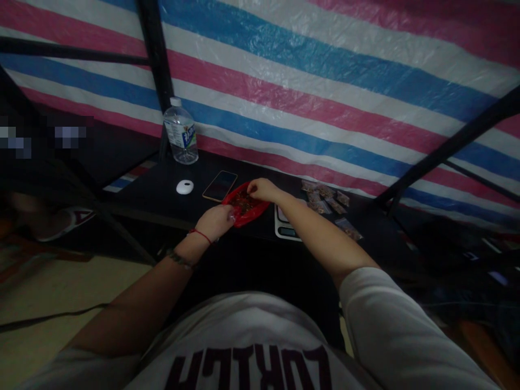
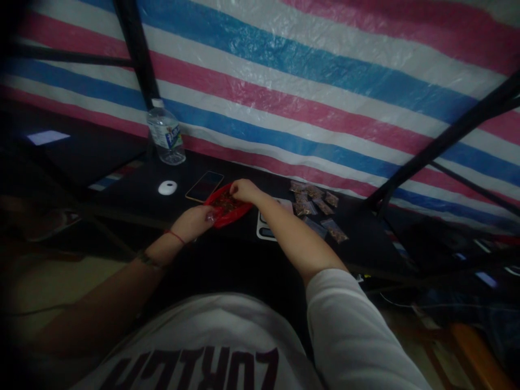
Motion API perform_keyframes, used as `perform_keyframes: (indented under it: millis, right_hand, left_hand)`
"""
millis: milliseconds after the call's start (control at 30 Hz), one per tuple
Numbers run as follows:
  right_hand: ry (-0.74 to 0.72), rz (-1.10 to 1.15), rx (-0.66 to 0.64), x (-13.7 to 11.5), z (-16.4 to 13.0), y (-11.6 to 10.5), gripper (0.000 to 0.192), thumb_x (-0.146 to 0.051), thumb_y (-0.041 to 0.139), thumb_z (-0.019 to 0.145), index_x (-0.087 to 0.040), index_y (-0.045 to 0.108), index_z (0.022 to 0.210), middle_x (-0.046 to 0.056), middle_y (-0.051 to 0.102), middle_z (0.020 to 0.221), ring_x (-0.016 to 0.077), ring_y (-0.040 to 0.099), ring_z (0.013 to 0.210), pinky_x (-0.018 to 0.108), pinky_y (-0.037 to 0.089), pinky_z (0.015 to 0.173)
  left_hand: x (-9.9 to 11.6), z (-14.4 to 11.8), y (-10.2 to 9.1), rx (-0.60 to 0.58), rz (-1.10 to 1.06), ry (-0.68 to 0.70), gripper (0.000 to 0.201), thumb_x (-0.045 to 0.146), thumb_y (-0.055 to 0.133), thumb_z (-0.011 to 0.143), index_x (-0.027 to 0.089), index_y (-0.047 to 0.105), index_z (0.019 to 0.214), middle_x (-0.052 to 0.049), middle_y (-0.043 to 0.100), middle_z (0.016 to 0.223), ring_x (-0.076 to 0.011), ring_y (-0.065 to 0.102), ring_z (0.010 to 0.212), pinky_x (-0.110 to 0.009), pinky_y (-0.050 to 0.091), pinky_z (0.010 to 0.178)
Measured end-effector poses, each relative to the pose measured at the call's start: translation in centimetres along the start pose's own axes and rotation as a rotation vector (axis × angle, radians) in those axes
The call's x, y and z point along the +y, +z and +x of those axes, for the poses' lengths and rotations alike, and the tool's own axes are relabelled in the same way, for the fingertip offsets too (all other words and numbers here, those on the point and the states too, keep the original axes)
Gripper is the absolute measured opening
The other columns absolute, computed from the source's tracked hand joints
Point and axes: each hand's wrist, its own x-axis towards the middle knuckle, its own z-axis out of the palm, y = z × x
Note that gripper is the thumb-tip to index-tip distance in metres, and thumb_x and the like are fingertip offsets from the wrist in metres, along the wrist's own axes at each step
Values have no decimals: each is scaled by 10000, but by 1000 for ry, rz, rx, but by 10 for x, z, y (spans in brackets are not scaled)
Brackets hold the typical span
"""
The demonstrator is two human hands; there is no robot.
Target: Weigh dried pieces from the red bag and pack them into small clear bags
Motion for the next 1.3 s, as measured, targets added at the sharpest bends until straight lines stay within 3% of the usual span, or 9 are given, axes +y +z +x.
perform_keyframes:
  millis: [133,300,400,533,733,1000,1300]
  right_hand:
    - [-46,69,84,5,-4,-15,215,-85,605,677,-152,703,856,25,705,825,130,622,734,215,458,693]
    - [69,366,285,52,-39,-58,191,-112,602,668,-144,662,846,21,683,764,120,614,659,225,481,640]
    - [157,455,309,78,-71,-69,194,-120,618,637,-139,645,828,19,672,729,118,600,614,228,482,605]
    - [205,341,280,95,-99,-57,186,-125,607,643,-136,656,822,28,676,749,125,612,649,216,474,602]
    - [222,68,284,100,-103,-38,197,-94,598,654,-161,679,822,22,695,771,130,628,689,212,466,632]
    - [243,-129,232,83,-111,-43,201,-94,599,672,-171,690,833,34,704,803,132,618,689,214,434,616]
    - [233,-133,227,76,-114,-41,164,-157,641,704,-181,697,856,37,702,812,142,622,702,225,439,629]
  left_hand:
    - [1,0,-1,-4,-8,-18,253,279,486,842,185,661,999,-86,696,945,-205,645,873,-273,465,780]
    - [4,-1,-6,-35,-50,-43,255,268,505,837,186,663,1020,-84,698,984,-198,640,939,-254,463,835]
    - [5,-2,-7,-27,-64,-37,251,259,506,831,187,664,1013,-82,699,982,-200,639,948,-254,465,841]
    - [5,-2,-6,-22,-74,-19,246,254,499,832,181,667,996,-86,698,963,-204,643,932,-263,470,836]
    - [5,-3,-3,-18,-58,-31,250,262,517,823,185,664,1010,-85,695,978,-203,643,924,-267,469,840]
    - [-1,1,3,-7,-52,5,282,276,490,832,195,658,1043,-82,698,979,-207,649,896,-278,472,795]
    - [-3,1,2,-18,-49,-2,295,271,482,828,196,653,1058,-84,697,993,-212,647,913,-279,466,792]
